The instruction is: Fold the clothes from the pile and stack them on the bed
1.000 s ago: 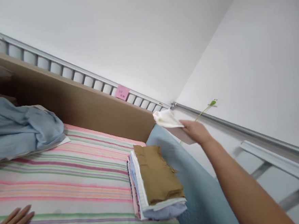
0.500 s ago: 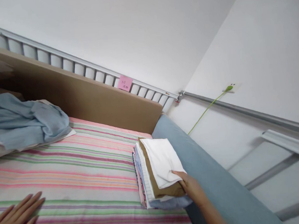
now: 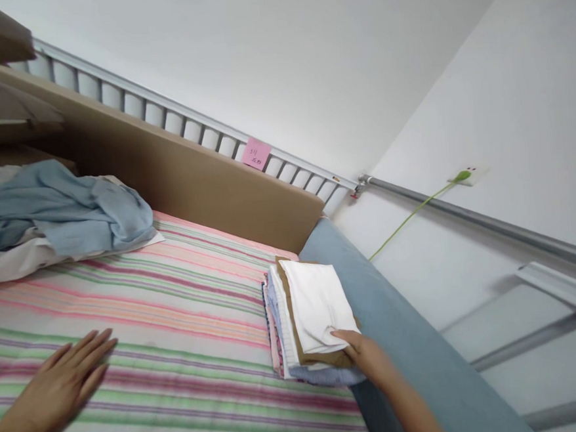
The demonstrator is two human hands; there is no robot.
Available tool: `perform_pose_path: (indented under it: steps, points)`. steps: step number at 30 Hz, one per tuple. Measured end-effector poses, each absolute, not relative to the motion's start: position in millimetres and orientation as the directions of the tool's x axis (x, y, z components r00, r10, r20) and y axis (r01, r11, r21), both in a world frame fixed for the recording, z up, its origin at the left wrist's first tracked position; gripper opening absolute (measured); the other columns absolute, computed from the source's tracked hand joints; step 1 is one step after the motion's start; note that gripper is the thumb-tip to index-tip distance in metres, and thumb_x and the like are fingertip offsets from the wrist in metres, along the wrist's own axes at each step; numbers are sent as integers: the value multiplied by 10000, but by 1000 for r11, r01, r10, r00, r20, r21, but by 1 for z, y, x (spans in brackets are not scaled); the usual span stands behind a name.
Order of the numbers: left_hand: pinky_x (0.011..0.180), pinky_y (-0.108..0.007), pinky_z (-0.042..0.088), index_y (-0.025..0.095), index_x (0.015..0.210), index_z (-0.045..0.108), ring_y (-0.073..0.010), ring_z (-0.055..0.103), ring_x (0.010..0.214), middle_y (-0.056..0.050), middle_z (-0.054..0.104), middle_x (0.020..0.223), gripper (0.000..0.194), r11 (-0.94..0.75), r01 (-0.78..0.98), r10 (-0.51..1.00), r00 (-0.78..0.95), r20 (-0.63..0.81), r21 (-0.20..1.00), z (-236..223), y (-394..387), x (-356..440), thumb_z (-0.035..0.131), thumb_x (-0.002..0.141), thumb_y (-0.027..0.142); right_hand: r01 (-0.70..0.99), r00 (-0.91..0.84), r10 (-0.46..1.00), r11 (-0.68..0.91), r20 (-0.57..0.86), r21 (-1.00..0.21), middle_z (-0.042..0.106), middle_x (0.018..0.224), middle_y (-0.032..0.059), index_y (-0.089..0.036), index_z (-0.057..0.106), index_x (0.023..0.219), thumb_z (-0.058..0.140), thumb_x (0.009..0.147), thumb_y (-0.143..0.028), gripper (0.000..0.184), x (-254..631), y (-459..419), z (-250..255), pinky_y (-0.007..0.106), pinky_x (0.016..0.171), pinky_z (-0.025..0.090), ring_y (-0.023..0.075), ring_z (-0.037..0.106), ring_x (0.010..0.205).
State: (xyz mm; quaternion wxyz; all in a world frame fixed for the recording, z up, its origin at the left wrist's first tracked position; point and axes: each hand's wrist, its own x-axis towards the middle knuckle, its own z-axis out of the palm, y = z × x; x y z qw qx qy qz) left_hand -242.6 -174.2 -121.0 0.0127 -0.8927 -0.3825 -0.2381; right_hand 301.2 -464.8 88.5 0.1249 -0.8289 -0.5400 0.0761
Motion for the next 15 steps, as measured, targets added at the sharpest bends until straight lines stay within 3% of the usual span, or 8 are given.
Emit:
perform_pose_path:
  steps: [4, 8, 10, 12, 15]
  points:
    - [1045, -432, 295, 280, 1262, 562, -255, 427, 1279, 7, 468, 1382, 450, -717, 684, 661, 603, 446, 137, -124, -171, -243, 372, 873, 404, 892, 395, 918, -395, -44, -222, 626, 1192, 82, -198, 669, 1114, 378, 807, -458, 497, 301, -465, 94, 420, 1006, 392, 269, 567, 1122]
    - [1045, -445, 291, 275, 1263, 561, -263, 415, 1287, 8, 452, 1391, 464, -712, 688, 666, 600, 443, 138, -131, -169, -244, 387, 858, 418, 852, 450, 869, -487, -205, -192, 573, 1261, 103, -171, 636, 1167, 555, 670, -403, 554, 295, -466, 99, 373, 1021, 383, 278, 535, 1166]
    - [1050, -445, 284, 268, 1278, 547, -263, 402, 1296, 4, 434, 1404, 479, -714, 687, 667, 611, 426, 134, -131, -169, -244, 398, 852, 430, 833, 480, 837, -529, -264, -164, 598, 1231, 95, -201, 649, 1145, 568, 667, -396, 523, 293, -460, 115, 380, 995, 408, 285, 559, 1134]
    - [1057, -443, 270, 266, 1292, 532, -259, 391, 1303, 2, 419, 1414, 492, -714, 690, 671, 622, 404, 124, -129, -170, -244, 408, 850, 443, 841, 491, 854, -516, -171, -164, 610, 1220, 76, -238, 644, 1144, 471, 765, -457, 472, 293, -444, 137, 412, 1004, 394, 281, 560, 1131]
    - [1064, -445, 254, 264, 1298, 524, -258, 383, 1307, -1, 424, 1413, 494, -706, 698, 679, 615, 400, 124, -125, -172, -243, 408, 853, 443, 867, 497, 858, -483, 127, -126, 512, 1341, 78, -233, 545, 1264, 319, 856, -506, 541, 296, -401, 155, 465, 1068, 301, 276, 438, 1258]
